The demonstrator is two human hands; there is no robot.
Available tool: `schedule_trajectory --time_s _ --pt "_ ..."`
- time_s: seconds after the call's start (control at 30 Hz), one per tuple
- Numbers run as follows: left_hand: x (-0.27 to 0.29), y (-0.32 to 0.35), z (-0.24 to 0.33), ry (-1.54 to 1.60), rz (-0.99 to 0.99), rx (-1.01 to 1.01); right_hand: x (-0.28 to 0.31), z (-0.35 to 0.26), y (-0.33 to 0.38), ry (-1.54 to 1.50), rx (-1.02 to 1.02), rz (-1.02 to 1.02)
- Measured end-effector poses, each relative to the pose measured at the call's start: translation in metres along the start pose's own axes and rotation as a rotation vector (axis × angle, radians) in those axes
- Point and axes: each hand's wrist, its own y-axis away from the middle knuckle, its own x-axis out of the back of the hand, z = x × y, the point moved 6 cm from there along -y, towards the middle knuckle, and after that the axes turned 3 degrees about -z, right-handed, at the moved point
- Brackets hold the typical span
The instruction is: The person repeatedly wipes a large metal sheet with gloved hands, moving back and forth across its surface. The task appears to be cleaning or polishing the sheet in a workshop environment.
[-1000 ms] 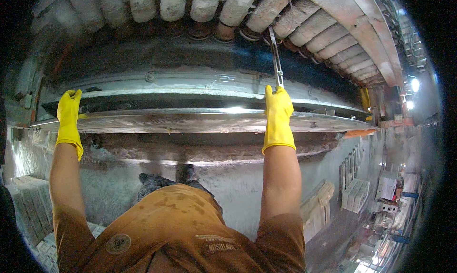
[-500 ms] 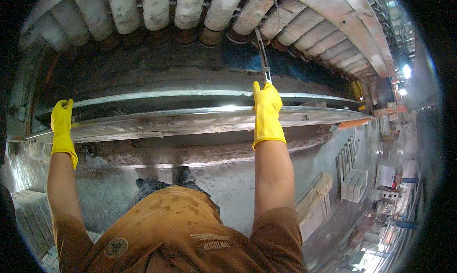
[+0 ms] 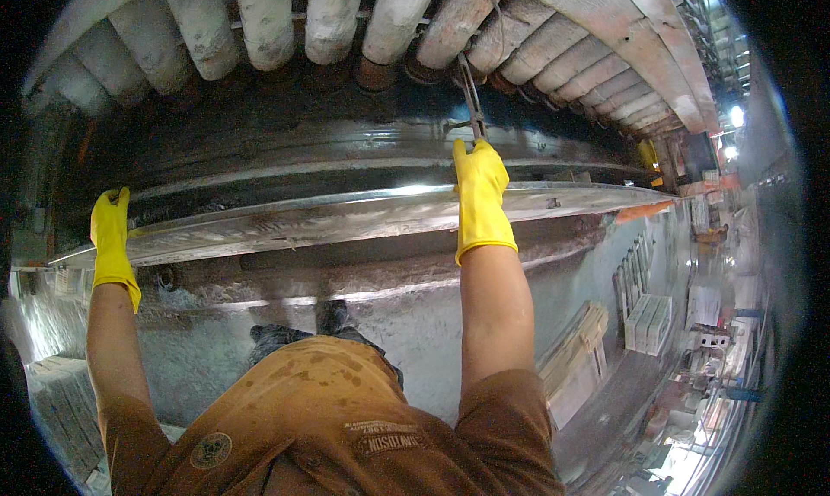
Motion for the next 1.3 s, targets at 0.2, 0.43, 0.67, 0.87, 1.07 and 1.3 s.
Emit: schedule_trajectory --time_s 0.2,0.43,0.67,0.87,1.07,1.3 --pt "0.002 -0.002 -0.003 -0.033 -0.004 -0.014 -0.006 0.004 -0.008 -0.005 0.02 0.017" --pt "0.007 0.001 -0.002 -0.03 0.017 0.003 -0.001 -0.008 0.0 0.072 0.044 0.036" --pt "0.002 -0.004 -0.004 0.002 -0.016 -0.006 -0.006 0.001 -0.01 0.09 0.003 -0.005" --pt "0.001 -0.006 -0.008 -0.027 0.0 -0.016 -0.005 -0.001 -0.008 0.116 0.027 0.037" --pt "0.0 -0.004 -0.009 -0.017 0.001 -0.005 0.002 -0.008 0.006 0.016 -0.008 -0.011" --pt "-0.004 -0.006 -0.002 -0.009 -0.03 0.019 -0.007 0.014 -0.019 0.173 0.131 0.155"
